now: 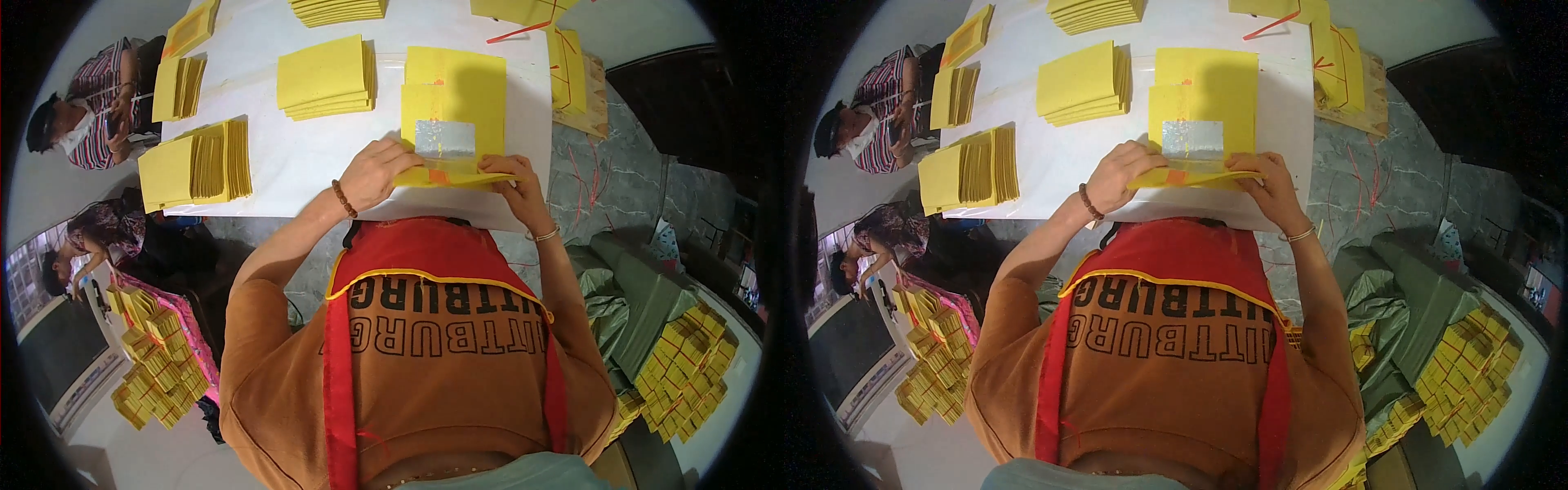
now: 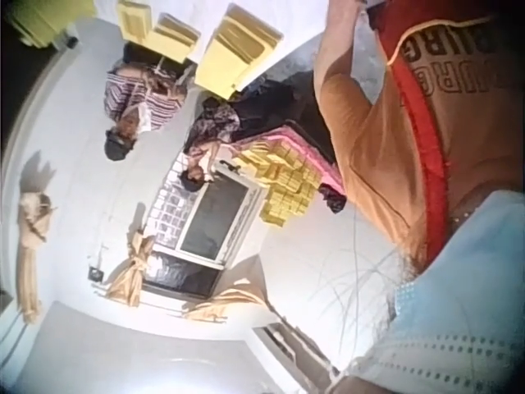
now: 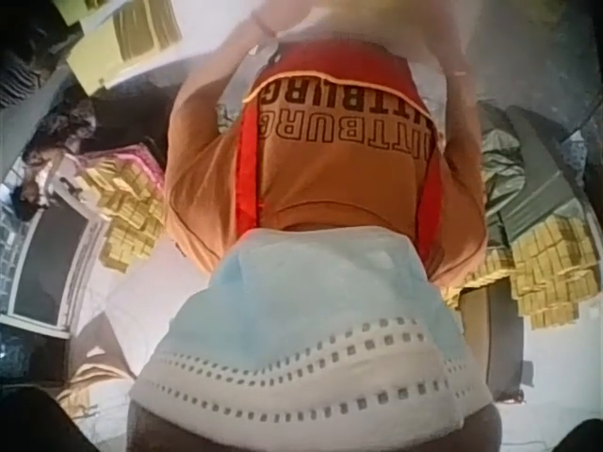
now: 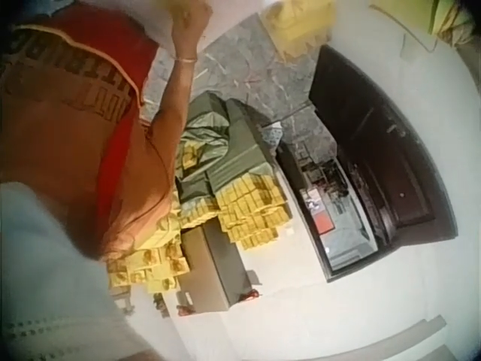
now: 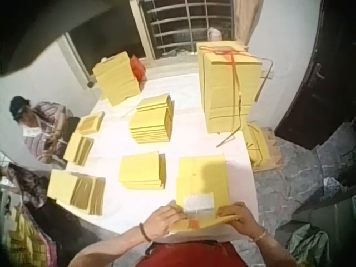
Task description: The recorder is checking and stacking yellow paper sheets with silver foil squares, often used as joss paper.
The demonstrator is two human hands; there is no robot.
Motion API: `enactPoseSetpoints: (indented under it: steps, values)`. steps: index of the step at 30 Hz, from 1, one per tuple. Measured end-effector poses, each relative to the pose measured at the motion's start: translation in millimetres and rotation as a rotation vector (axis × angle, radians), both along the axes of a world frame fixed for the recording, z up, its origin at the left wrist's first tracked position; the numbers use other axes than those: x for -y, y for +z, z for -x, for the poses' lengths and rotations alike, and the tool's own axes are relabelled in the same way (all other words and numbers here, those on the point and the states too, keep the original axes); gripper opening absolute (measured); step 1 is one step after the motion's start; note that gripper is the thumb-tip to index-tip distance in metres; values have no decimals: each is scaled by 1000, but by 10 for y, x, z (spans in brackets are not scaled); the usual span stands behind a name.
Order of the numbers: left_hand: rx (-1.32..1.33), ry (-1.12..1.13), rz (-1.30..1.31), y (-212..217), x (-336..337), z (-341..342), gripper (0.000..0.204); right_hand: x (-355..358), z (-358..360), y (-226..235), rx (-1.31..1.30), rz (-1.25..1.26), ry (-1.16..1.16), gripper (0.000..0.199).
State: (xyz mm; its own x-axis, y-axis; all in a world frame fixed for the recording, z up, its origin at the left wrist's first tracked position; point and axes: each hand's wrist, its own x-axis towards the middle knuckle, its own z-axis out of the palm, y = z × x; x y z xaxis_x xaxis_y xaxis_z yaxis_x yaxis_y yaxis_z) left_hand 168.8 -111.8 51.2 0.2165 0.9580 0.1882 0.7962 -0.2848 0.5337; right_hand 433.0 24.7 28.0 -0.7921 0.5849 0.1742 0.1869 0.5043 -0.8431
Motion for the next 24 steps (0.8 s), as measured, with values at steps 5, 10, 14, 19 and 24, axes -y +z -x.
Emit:
enactPoseSetpoints:
  steps: [5, 10, 14, 19, 24]
  values:
    - [258, 310, 205, 70, -159, -82, 24, 49, 163, 22, 153, 610, -234, 22]
    - [553, 553, 450, -175, -284, -82, 28, -18, 411, 11, -29, 400, -422, 33]
    - [695, 611, 415, -279, -306, -96, 27, -48, 491, 200, 214, 357, -493, 37]
    - [861, 655, 413, -332, -332, -111, 25, -148, 558, 148, 291, 158, -452, 40]
    - [960, 700, 434, -252, -348, -81, 33, -184, 556, -35, 167, 203, -470, 39]
